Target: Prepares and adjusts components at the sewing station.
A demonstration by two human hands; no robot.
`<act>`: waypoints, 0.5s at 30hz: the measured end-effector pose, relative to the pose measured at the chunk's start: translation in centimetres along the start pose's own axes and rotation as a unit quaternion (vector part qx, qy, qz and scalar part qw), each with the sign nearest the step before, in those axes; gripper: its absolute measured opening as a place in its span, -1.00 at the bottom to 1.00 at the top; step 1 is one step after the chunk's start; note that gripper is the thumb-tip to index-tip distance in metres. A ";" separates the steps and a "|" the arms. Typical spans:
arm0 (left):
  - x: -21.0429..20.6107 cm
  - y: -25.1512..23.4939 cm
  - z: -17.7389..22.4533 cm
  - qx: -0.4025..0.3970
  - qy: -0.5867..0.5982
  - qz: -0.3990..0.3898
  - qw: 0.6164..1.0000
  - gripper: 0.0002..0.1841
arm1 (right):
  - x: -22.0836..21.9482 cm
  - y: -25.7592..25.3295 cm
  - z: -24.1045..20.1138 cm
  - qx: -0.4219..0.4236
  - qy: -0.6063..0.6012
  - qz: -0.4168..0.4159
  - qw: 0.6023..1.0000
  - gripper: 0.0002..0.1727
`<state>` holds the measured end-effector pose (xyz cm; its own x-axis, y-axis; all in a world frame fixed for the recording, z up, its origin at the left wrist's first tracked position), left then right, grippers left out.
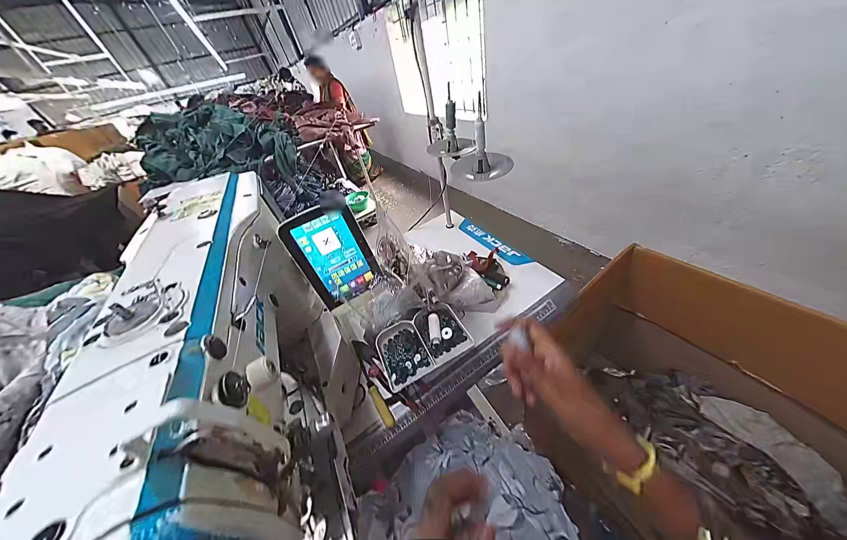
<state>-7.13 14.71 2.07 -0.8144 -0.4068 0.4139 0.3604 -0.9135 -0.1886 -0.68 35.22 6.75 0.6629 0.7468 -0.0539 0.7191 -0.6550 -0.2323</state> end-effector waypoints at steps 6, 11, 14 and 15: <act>-3.7 -3.9 3.8 -0.116 0.132 -0.184 0.967 -0.51 | -5.6 14.9 9.7 -0.085 -0.047 -0.155 0.983 -0.48; -3.0 -4.7 4.3 -0.172 -0.337 0.026 0.925 -0.75 | -0.4 10.3 5.9 -0.004 -0.056 -0.018 0.998 -0.63; -3.2 -4.8 4.3 -0.165 -0.328 0.065 0.928 -0.75 | -1.5 7.8 2.9 0.061 0.027 0.011 0.998 -0.64; -2.5 -4.7 4.5 -0.170 -0.277 0.088 0.942 -0.74 | -2.3 7.4 2.4 0.081 0.045 0.009 0.996 -0.62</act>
<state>-4.76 20.03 5.89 -0.3591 -0.5780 0.7328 0.2243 -0.8156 -0.5334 2.65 28.95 2.78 0.6971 0.7165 0.0261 0.6679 -0.6358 -0.3868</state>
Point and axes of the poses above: each hand's wrist, its own y-axis away from the middle knuckle, its own x-axis out of the back of the hand, z = x × y, the point moved 9 cm from there along -y, towards the middle knuckle, and after that the axes turned 4 degrees about -y, right-handed, at the moved point
